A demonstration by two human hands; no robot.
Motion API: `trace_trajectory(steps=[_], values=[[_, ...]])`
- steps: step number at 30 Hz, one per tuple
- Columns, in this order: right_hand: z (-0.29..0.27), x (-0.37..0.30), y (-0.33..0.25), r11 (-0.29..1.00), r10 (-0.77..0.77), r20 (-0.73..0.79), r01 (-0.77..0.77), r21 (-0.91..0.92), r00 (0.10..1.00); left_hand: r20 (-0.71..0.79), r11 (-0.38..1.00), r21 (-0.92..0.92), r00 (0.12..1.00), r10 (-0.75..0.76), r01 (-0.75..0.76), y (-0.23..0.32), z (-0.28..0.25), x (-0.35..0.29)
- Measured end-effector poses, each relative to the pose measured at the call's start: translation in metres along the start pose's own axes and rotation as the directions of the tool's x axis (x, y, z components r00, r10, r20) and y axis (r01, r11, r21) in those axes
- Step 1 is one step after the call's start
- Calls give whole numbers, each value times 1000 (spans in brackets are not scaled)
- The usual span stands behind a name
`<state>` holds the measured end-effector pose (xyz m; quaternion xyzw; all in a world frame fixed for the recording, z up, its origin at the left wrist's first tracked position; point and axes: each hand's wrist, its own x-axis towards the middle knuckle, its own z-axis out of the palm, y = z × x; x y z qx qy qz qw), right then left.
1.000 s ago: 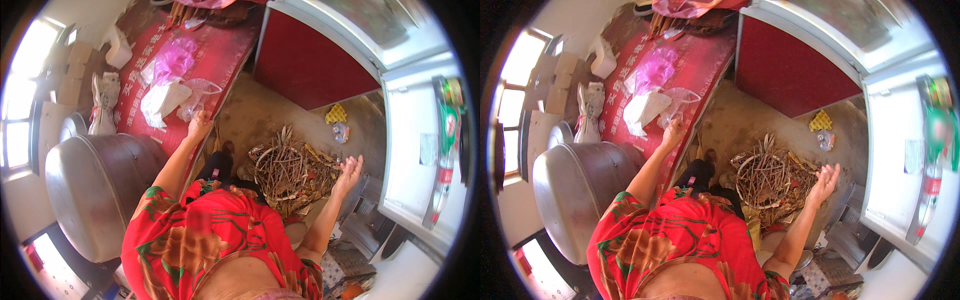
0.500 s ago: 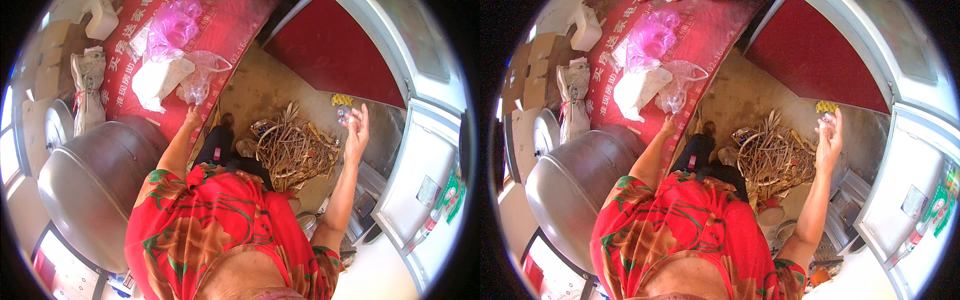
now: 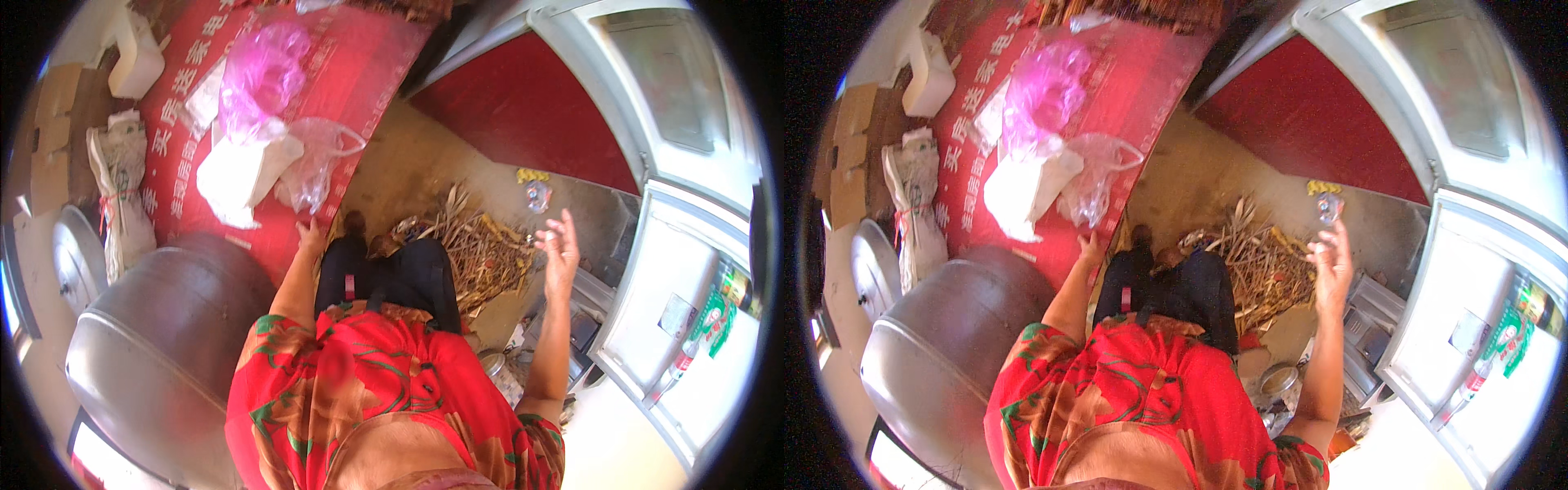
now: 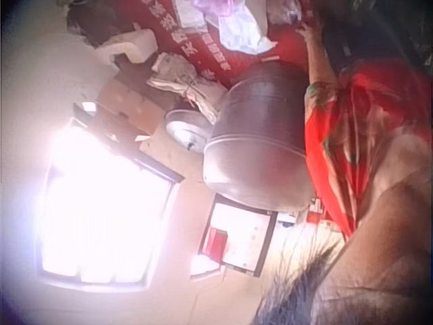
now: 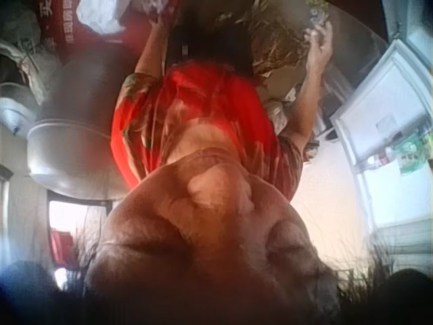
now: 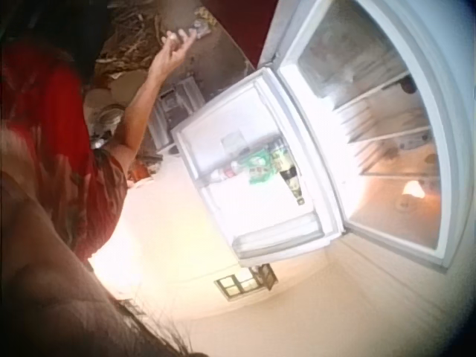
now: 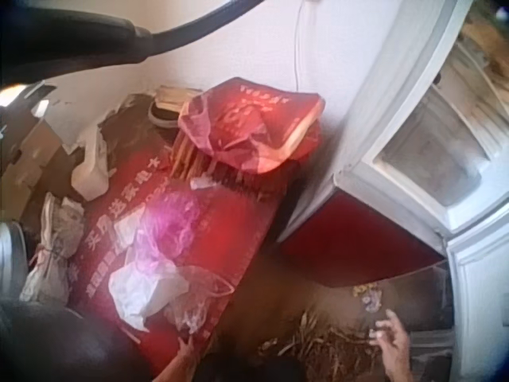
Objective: The person pours liquid from a metal bowl into a large wok using a ladle, then wipes the wok with a cloth. They add oil from a small bowl into the wok and retrieve a plate of food from the refrigerator.
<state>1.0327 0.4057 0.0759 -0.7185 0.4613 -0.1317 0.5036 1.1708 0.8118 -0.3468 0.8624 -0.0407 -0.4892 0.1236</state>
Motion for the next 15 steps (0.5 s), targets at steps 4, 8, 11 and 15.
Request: trace_trajectory(steps=[4,8,11,15], values=[[6,5,-14,998,-51,78,48,40,996,15,995,-89,999,49,-47,5,-29,-16],[0,14,-38,986,-131,51,125,107,990,-15,950,-192,968,250,-248,-15,-23,12],[-7,34,-69,975,-209,34,205,83,977,175,835,278,879,443,-476,-40,0,62],[-9,77,-86,940,-340,-13,340,41,940,351,163,765,616,705,-623,2,-21,75]])
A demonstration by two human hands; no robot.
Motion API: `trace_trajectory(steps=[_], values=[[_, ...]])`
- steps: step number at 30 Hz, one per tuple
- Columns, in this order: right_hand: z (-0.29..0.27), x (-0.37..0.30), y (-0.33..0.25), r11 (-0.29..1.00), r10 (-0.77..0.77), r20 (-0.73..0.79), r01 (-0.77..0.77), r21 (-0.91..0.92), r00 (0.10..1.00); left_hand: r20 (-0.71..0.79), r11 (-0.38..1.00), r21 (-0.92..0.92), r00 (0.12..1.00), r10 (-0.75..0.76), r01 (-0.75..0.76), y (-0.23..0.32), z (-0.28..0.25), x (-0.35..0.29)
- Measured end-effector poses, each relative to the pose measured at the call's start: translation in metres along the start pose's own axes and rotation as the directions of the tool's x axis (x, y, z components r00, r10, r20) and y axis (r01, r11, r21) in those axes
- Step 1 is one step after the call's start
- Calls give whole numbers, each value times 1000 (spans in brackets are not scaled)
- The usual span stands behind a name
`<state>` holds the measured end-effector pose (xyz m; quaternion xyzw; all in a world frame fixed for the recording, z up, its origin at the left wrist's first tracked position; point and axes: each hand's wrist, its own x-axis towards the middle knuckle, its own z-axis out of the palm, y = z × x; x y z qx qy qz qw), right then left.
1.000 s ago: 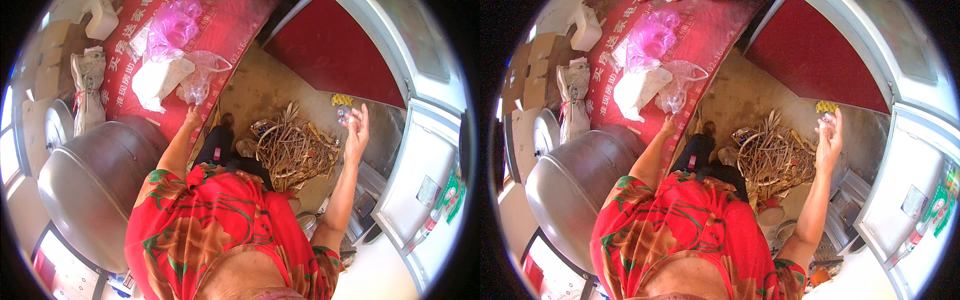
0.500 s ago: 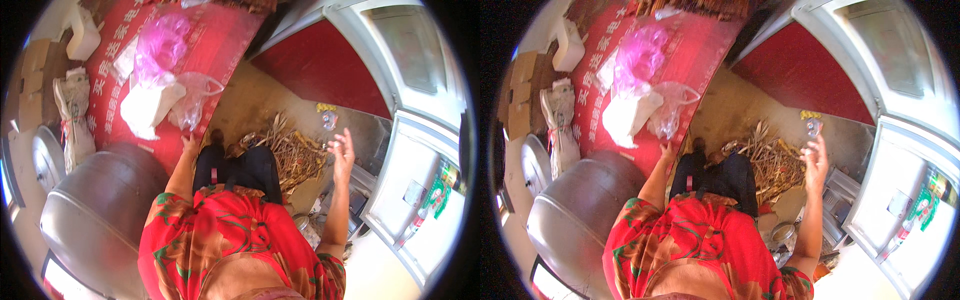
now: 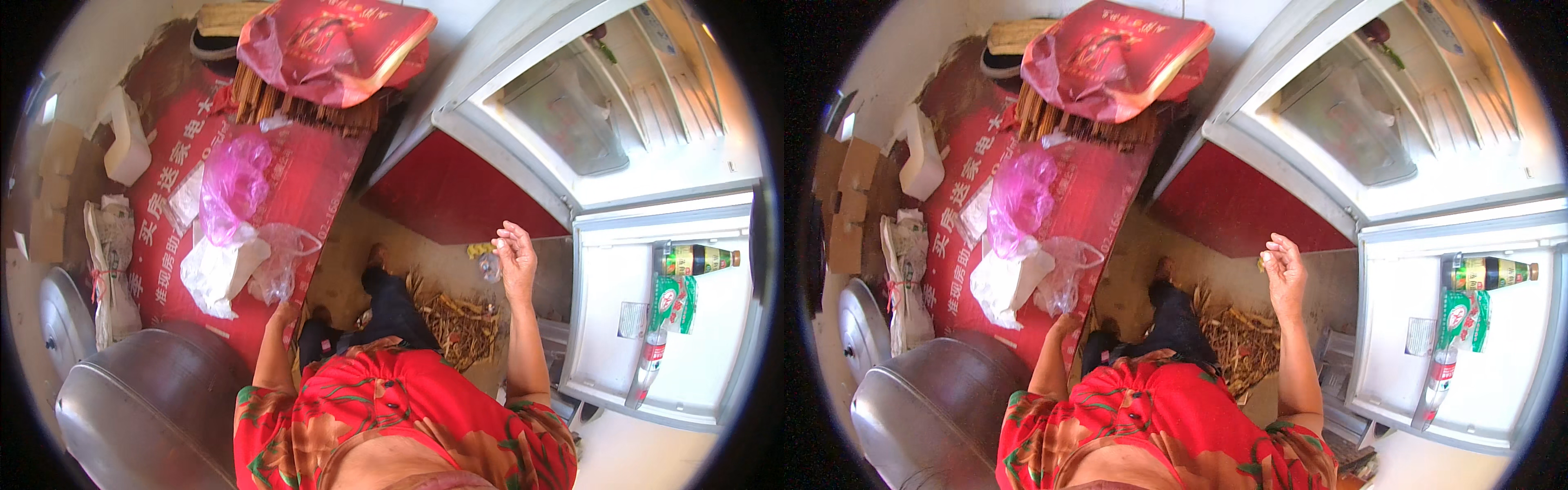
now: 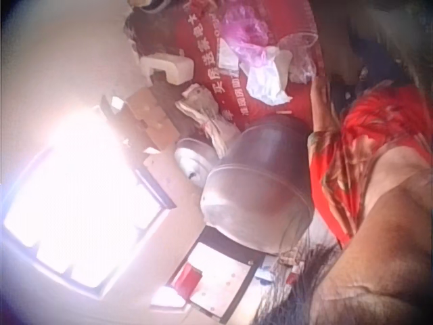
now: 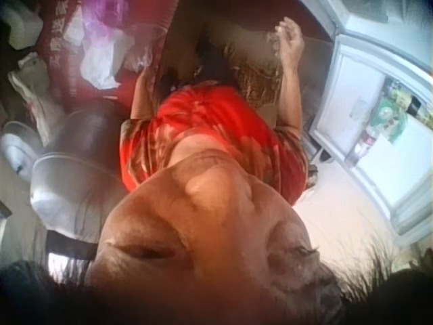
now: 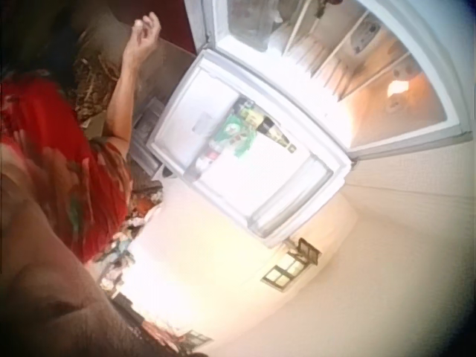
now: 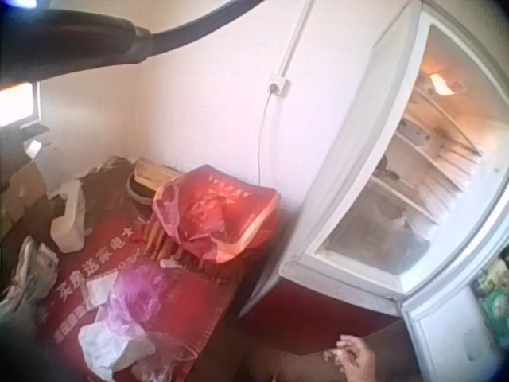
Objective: The person pours liquid from a metal bowl into a large wok using a ladle, then wipes the wok with a cloth. They add oil from a small bowl into the wok and retrieve a plate of food from the refrigerator.
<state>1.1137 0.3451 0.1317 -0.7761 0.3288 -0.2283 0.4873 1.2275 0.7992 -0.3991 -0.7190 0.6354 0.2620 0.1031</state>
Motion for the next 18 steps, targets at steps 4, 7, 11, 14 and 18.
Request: trace_trajectory(steps=[4,7,11,14,18], values=[[-34,41,1,991,-131,-146,129,-21,981,69,604,-688,865,-497,402,1,-191,12],[-37,99,21,963,-264,-195,270,3,945,-266,570,-801,745,-612,182,-28,-257,36],[-54,148,29,953,-281,-205,298,58,938,-551,536,-821,521,-653,-196,-9,-508,60],[-57,168,20,927,-369,-177,375,0,912,-829,748,-558,260,-495,-358,15,-641,107],[-73,193,1,875,-481,-186,482,-43,857,-916,842,-393,83,-392,-370,45,-748,165]])
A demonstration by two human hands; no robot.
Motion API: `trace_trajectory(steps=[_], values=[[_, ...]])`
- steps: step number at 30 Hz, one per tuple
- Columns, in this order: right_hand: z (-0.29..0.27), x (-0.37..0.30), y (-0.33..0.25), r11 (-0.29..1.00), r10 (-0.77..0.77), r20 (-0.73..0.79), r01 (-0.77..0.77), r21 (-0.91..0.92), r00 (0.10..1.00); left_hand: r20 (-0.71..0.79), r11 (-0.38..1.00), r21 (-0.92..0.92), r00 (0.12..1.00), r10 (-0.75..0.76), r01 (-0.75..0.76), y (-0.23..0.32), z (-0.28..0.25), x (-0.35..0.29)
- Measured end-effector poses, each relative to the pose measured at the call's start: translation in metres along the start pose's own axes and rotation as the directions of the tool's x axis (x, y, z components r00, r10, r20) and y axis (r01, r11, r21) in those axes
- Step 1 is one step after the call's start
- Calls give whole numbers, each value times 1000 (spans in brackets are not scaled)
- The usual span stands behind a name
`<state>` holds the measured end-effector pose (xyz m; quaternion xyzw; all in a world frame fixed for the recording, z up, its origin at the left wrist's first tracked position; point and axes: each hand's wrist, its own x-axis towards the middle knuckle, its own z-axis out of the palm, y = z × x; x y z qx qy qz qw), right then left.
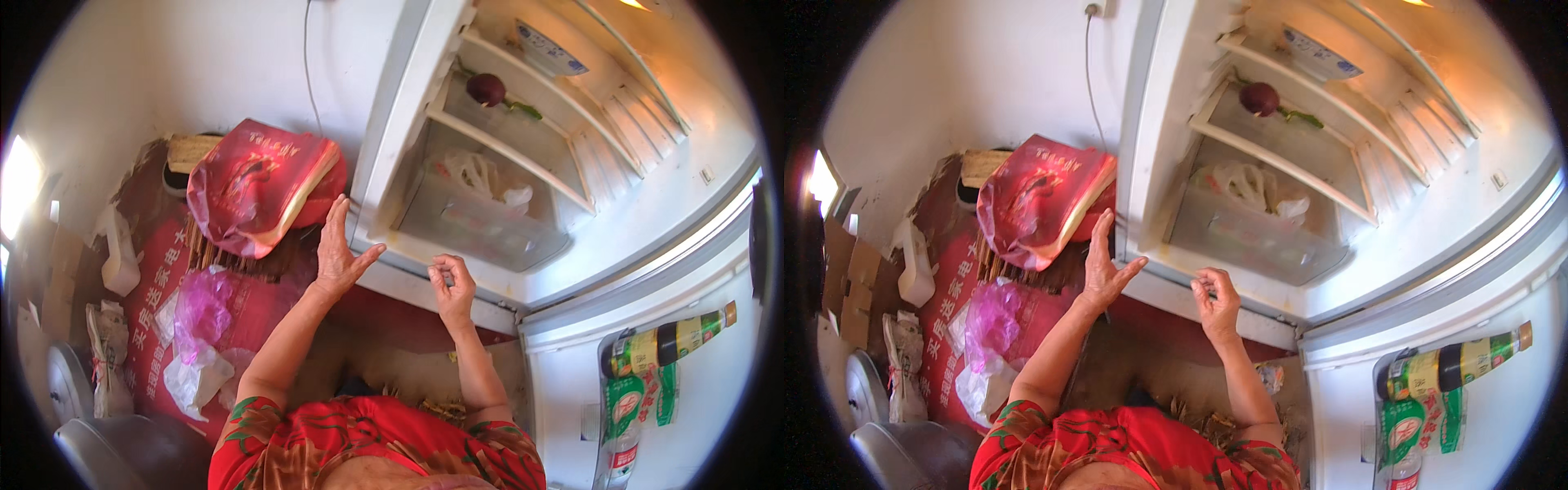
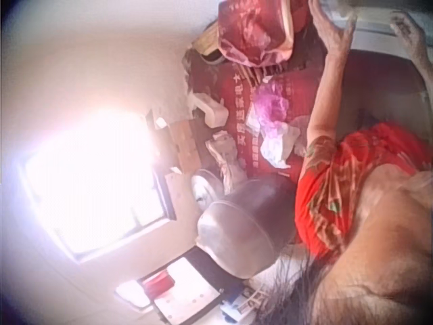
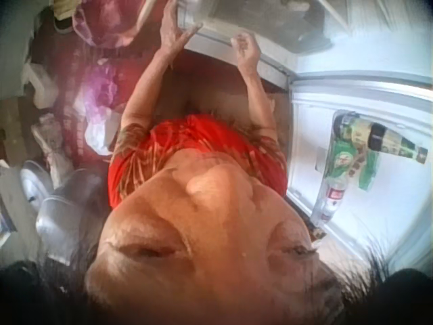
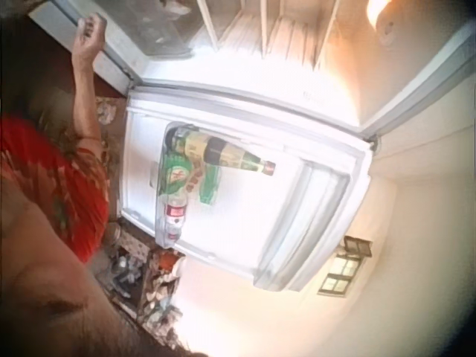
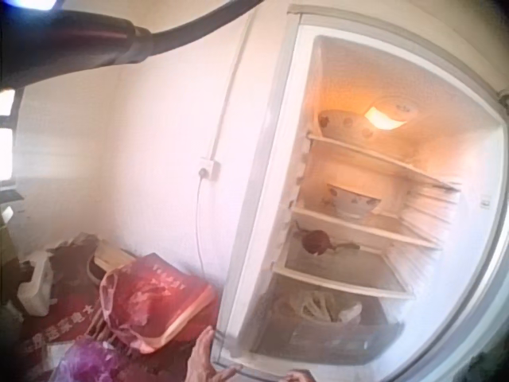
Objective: The person pours liquid from a metal bowl into a large wok using a ladle, then wipes the wok with a cloth. They add oil from a small bowl into the wok and retrieve a plate of food from the refrigerator.
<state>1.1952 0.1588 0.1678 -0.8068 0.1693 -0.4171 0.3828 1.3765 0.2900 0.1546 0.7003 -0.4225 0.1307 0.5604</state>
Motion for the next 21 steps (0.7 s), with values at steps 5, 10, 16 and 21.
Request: trace_trajectory(steps=[5,10,16,21], values=[[-26,54,-35,967,-254,-116,255,-9,960,-337,992,14,934,121,-124,-7,49,43],[-53,109,-68,876,-483,-269,463,-137,833,-213,987,25,965,-152,161,-17,54,53],[-109,237,-132,861,-504,-453,384,-334,736,-181,983,99,974,-137,157,-19,54,55],[-118,292,-155,655,-467,-198,186,-732,862,-151,976,72,970,-193,205,-16,50,53]])
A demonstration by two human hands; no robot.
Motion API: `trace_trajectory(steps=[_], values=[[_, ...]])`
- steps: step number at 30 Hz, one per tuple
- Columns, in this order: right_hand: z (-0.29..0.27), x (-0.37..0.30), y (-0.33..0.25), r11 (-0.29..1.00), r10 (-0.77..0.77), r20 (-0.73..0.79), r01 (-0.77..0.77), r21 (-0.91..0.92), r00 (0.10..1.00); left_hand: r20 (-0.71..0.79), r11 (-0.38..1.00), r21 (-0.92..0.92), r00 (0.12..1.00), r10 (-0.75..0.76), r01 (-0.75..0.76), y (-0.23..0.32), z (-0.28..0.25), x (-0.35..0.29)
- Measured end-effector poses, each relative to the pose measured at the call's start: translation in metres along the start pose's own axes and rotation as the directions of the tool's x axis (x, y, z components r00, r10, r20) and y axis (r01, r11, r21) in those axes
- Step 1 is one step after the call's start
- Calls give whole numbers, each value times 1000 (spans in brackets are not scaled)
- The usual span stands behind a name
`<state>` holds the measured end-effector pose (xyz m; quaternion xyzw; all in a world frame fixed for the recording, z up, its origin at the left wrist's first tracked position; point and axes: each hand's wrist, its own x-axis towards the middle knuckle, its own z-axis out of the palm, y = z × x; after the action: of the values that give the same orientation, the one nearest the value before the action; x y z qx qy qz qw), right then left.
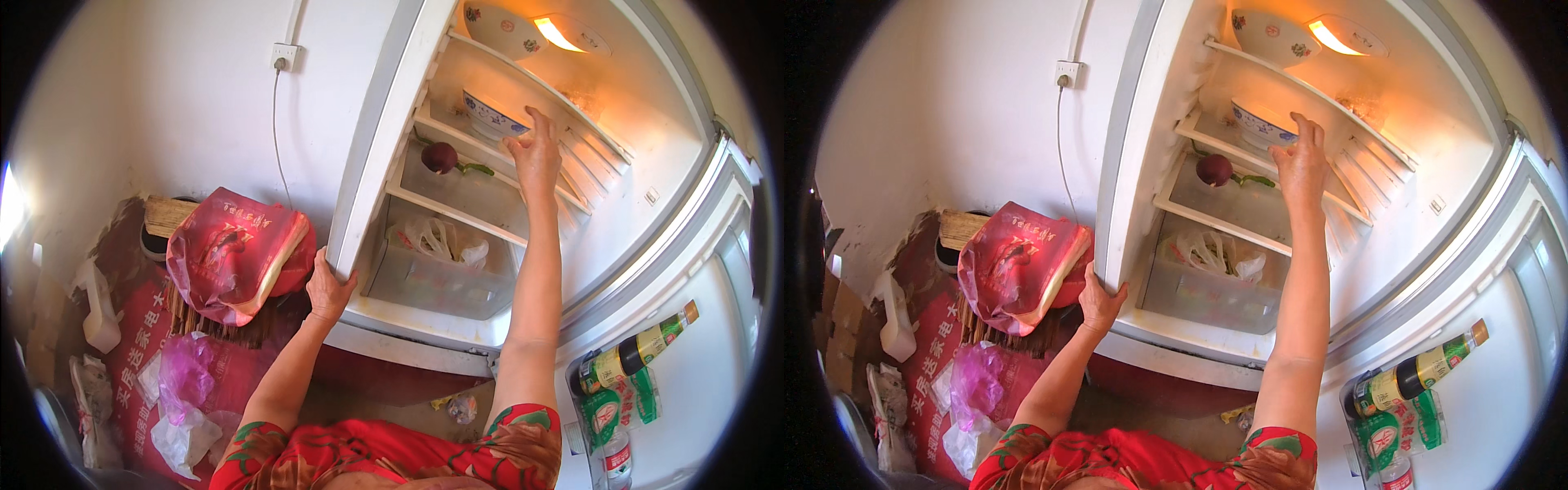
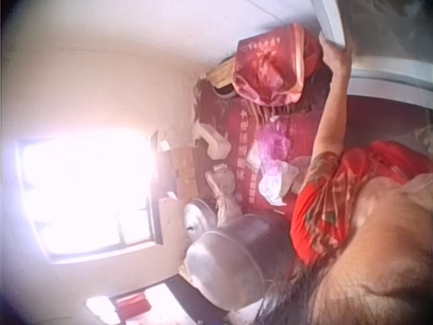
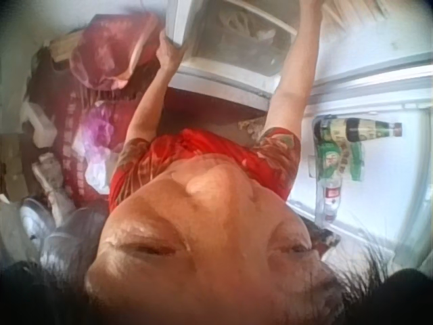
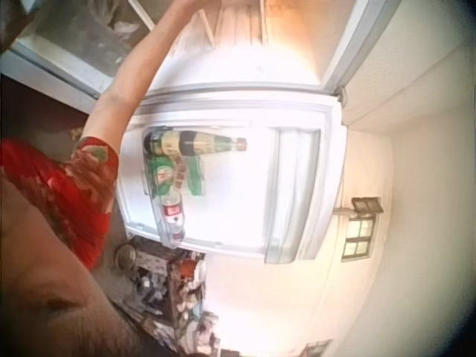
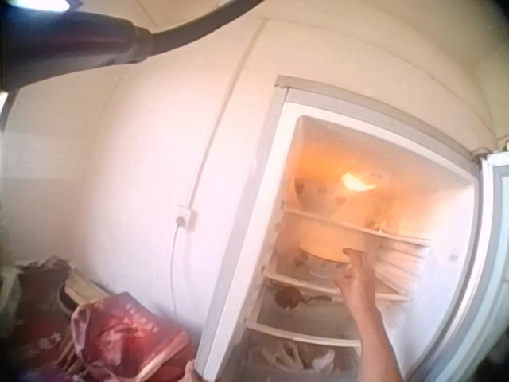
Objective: The person pours liquid from a metal bowl into a large wok using a ladle, then wipes the wok with a cloth. They add oil from a small bowl into the wok and retrieve a plate of food from the refrigerator.
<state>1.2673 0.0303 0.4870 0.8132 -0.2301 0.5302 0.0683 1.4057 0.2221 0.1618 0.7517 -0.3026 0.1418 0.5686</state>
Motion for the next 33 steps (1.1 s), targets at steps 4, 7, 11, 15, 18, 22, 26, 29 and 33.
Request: trace_trajectory(steps=[4,7,11,15,18,22,26,29,33], values=[[18,18,27,964,-96,157,131,-232,983,-25,1000,3,1000,18,-18,2,2,-2],[30,21,36,947,-141,111,167,-276,984,-23,1000,-4,1000,12,-12,3,-1,-1],[37,25,44,937,-205,102,225,-266,973,-28,1000,18,1000,-3,4,2,0,-1],[37,22,48,930,-252,90,267,-254,963,-46,1000,19,999,2,-1,-2,3,-1],[37,23,51,914,-302,63,307,-266,951,-76,999,30,997,30,-28,-5,7,-2],[32,20,59,897,-342,42,339,-284,939,-75,999,35,997,29,-26,-4,9,-3],[26,14,60,867,-396,27,384,-318,918,-78,999,33,997,25,-22,-3,7,-3],[20,11,59,866,-411,6,393,-310,911,-63,1000,14,998,3,-2,-3,7,-3],[11,6,51,853,-431,15,413,-318,902,-74,1000,12,997,7,-6,-1,5,-3]])
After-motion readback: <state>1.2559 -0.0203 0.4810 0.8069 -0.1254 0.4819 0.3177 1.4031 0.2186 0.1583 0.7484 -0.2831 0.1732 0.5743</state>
